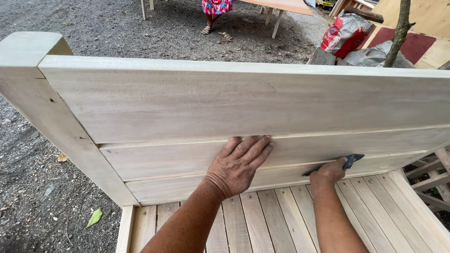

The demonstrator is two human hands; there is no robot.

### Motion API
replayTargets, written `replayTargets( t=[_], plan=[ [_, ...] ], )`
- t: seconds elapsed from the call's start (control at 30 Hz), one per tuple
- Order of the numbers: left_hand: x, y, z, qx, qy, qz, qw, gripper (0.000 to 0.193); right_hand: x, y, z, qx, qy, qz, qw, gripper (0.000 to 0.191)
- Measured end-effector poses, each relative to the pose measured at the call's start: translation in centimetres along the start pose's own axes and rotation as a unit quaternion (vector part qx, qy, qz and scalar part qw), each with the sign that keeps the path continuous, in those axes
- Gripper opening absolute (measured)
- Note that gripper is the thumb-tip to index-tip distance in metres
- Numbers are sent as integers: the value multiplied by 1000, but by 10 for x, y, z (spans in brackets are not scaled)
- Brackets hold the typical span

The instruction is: The person sands a wooden bench with a sanding block, first working over the backrest panels and side rails, then moving to the slatted seat, rubbing the block back and forth across the boards while steadying the bench with the other hand.

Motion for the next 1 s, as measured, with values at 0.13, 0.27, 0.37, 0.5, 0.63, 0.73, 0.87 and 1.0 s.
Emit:
replayTargets(
  t=[0.13,0.27,0.37,0.5,0.63,0.73,0.87,1.0],
  plan=[
    [3,6,-3,-2,19,1,1000,60,-59,6,18,-43,-71,-186,979,58],
    [21,25,7,-56,-34,26,997,64,-88,10,33,-50,-114,-234,964,58],
    [41,40,13,-125,-66,34,989,59,-33,-6,24,20,-18,-53,998,53],
    [56,55,19,-96,-154,24,983,64,31,-65,23,65,-69,-64,994,55],
    [60,59,17,-88,-190,10,978,63,18,-66,22,35,-46,-29,998,58],
    [60,57,17,-112,-199,12,974,59,-48,-50,38,17,-80,-191,978,59],
    [60,56,16,-135,-168,10,977,52,-71,-41,44,-25,-92,-159,983,54],
    [59,60,23,-112,-199,-16,974,49,-5,-78,36,48,-68,-104,991,53]
  ],
)
Point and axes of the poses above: each hand's wrist, its own x-axis towards the middle knuckle, its own z-axis out of the palm, y = z × x, the point moved 6 cm from there along x, towards the middle knuckle, and after that the axes turned 5 degrees about -z, right-handed, at the moved point
